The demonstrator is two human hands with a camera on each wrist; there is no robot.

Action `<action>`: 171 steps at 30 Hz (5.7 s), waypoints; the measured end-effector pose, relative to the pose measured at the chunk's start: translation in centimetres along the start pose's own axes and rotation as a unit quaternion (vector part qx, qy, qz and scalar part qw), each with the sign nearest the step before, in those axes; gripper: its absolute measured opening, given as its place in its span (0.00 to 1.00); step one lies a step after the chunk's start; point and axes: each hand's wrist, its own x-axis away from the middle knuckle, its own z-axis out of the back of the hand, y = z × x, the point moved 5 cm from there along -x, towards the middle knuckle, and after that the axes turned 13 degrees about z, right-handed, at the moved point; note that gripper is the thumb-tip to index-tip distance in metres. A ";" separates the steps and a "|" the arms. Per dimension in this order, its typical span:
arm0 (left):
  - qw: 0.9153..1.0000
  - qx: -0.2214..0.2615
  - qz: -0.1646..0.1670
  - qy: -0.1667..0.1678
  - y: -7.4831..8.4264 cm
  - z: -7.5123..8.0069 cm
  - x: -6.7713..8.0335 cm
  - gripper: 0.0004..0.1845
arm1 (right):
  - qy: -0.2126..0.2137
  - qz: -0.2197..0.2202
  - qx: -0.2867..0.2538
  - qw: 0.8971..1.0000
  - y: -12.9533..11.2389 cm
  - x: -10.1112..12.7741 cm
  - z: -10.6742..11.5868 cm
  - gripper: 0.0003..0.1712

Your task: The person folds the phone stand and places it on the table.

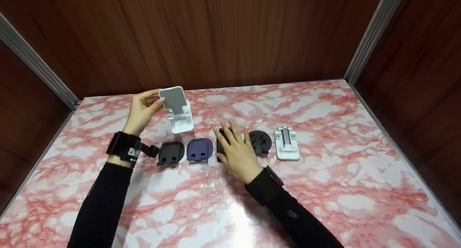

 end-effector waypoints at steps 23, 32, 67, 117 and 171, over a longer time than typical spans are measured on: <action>0.993 0.000 -0.048 -0.103 5.6 -5.2 5.2 0.15 | 0.015 -0.124 -0.676 0.726 0.9 -0.3 -2.0 0.38; 0.991 0.001 -0.053 -0.122 5.8 -6.4 6.8 0.15 | 0.032 -0.146 -0.769 0.621 0.2 -0.4 -2.2 0.33; 0.985 -0.014 -0.088 -0.145 3.5 -7.0 7.2 0.22 | 0.019 -0.151 -0.812 0.564 -1.7 -0.1 -2.2 0.20; 0.937 -0.108 -0.323 -0.071 4.1 -8.9 8.8 0.10 | 0.045 -0.149 -0.827 0.541 -0.8 -0.3 -0.1 0.31; 0.928 0.121 0.181 -0.303 -0.2 -8.6 10.8 0.39 | 0.049 -0.108 -0.802 0.585 0.4 -0.3 0.6 0.15</action>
